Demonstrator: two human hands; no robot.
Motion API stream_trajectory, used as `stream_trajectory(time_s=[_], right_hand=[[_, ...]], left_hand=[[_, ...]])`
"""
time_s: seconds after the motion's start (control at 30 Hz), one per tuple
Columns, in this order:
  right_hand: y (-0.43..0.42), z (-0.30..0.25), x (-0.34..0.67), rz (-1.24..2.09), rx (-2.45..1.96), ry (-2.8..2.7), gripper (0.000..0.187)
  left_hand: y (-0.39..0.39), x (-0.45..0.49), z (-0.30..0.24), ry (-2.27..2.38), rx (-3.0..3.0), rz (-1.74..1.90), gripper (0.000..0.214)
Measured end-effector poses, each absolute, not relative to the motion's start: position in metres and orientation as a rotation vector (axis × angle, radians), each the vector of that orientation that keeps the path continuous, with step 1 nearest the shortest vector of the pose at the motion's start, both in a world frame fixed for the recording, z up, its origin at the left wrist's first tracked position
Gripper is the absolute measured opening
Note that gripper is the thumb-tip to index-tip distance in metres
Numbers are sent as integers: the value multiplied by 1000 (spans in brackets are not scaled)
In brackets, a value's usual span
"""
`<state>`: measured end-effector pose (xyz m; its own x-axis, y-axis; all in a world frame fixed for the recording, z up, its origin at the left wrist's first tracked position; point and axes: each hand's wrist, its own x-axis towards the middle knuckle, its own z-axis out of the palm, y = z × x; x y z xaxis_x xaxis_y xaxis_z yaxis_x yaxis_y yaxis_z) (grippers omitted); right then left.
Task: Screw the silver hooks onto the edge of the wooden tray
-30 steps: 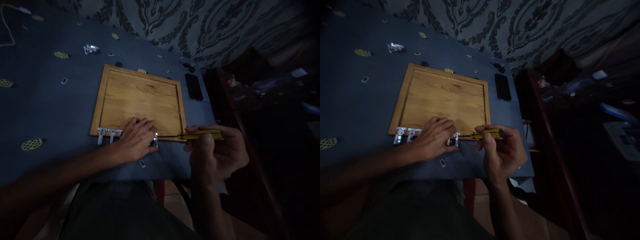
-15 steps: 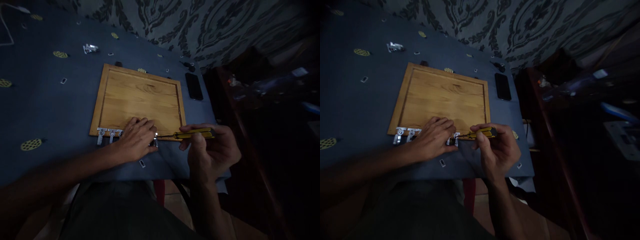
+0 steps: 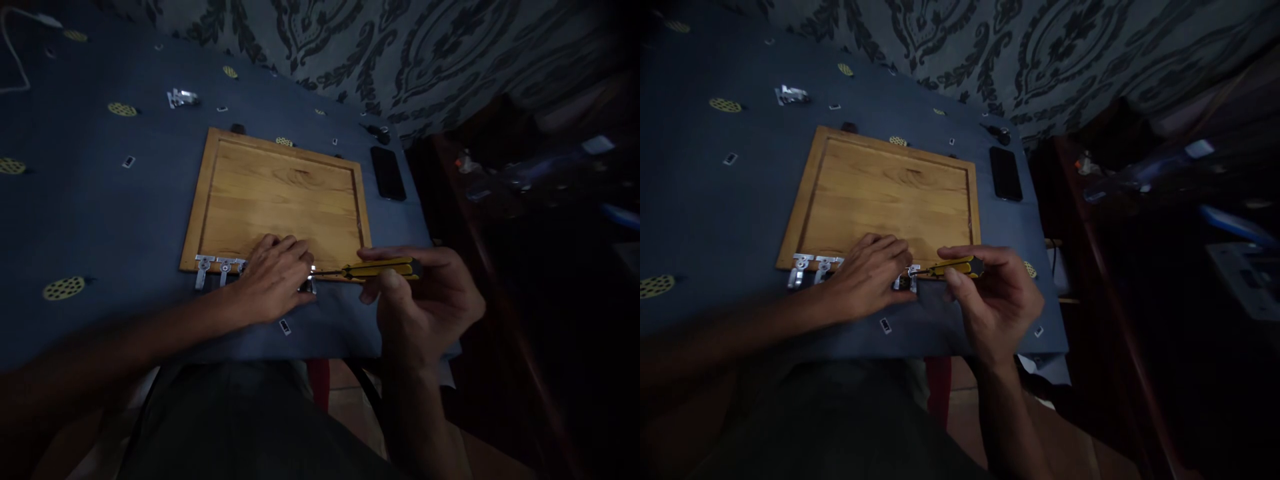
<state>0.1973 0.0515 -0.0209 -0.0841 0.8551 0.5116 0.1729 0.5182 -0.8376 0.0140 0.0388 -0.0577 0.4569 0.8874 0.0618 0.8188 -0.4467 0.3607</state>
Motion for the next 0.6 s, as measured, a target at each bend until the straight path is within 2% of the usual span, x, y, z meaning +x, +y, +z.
stream_trajectory(time_s=[0.2, 0.4, 0.6], right_hand=[[52, -18, 204, 828, -916, -1642, 25], [54, -15, 203, 731, -900, -1667, 12], [53, -13, 204, 836, -913, -1652, 17]], left_hand=[[39, 15, -56, 1464, 2424, 337, 44], [39, 14, -56, 1465, 2417, 326, 50], [39, 15, -53, 1455, 2408, 305, 44]])
